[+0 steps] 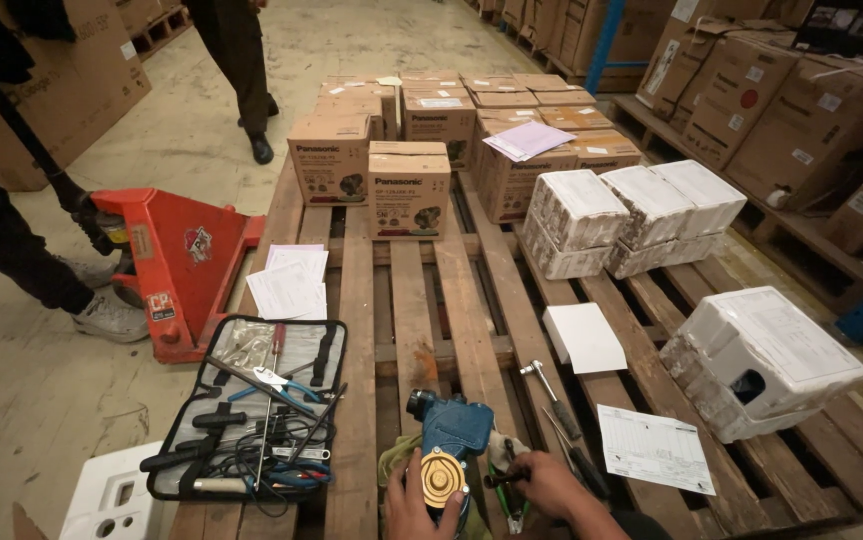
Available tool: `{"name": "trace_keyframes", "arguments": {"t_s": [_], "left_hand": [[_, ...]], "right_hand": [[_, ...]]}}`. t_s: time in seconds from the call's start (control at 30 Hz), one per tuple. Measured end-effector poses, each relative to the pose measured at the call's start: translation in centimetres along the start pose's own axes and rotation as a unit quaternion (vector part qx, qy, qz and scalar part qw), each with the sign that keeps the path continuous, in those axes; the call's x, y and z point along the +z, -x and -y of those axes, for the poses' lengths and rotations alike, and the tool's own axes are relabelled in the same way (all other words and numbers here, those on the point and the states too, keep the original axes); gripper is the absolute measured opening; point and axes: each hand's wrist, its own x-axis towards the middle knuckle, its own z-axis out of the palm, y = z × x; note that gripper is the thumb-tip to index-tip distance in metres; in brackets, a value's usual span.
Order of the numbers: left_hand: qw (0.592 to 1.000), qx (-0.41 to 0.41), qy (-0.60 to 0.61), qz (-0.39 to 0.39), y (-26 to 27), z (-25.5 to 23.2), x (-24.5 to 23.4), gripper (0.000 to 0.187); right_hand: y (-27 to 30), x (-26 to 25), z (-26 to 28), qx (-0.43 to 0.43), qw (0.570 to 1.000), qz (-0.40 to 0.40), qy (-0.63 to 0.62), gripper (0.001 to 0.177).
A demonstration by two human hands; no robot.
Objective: Disassembling and cleaning a small mechanical pump or motor component using hand tools on a pallet.
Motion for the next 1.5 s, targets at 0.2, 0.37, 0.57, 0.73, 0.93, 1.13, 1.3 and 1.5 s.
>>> {"name": "trace_keyframes", "arguments": {"t_s": [0.2, 0.37, 0.57, 0.73, 0.93, 1.13, 1.3, 1.5], "left_hand": [[1.000, -0.008, -0.007, 0.004, 0.0, -0.2, 0.0, 0.091], [1.000, -0.006, -0.004, 0.012, -0.2, 0.1, 0.1, 0.092], [1.000, -0.008, 0.000, 0.012, -0.3, 0.6, 0.6, 0.092], [1.000, -0.001, 0.002, -0.002, -0.2, 0.7, 0.7, 0.092], [1.000, 0.016, -0.002, -0.010, -0.2, 1.0, 0.8, 0.092], [1.000, 0.013, -0.012, -0.010, 0.1, 0.5, 0.3, 0.090], [0.998, -0.055, 0.017, 0.029, -0.6, 0.9, 1.2, 0.094], [0.999, 0.037, 0.021, -0.008, -0.5, 0.7, 0.3, 0.091]], "right_hand": [[0.7, -0.6, 1.1, 0.021, 1.000, 0.014, 0.017, 0.032], [0.8, -0.7, 1.2, 0.008, 1.000, 0.010, 0.018, 0.030], [0.4, -0.4, 0.7, -0.005, 0.999, 0.000, 0.034, 0.029], [0.8, -0.7, 1.4, 0.022, 1.000, 0.011, -0.002, 0.030], [0.5, -0.4, 0.8, 0.002, 1.000, 0.010, 0.014, 0.031], [0.7, -0.2, 0.9, 0.014, 0.999, 0.014, 0.027, 0.028], [-1.6, 1.1, -1.7, -0.029, 0.999, 0.005, 0.043, 0.036], [-1.2, 0.7, -1.6, -0.041, 0.999, -0.013, -0.033, 0.028]]}}
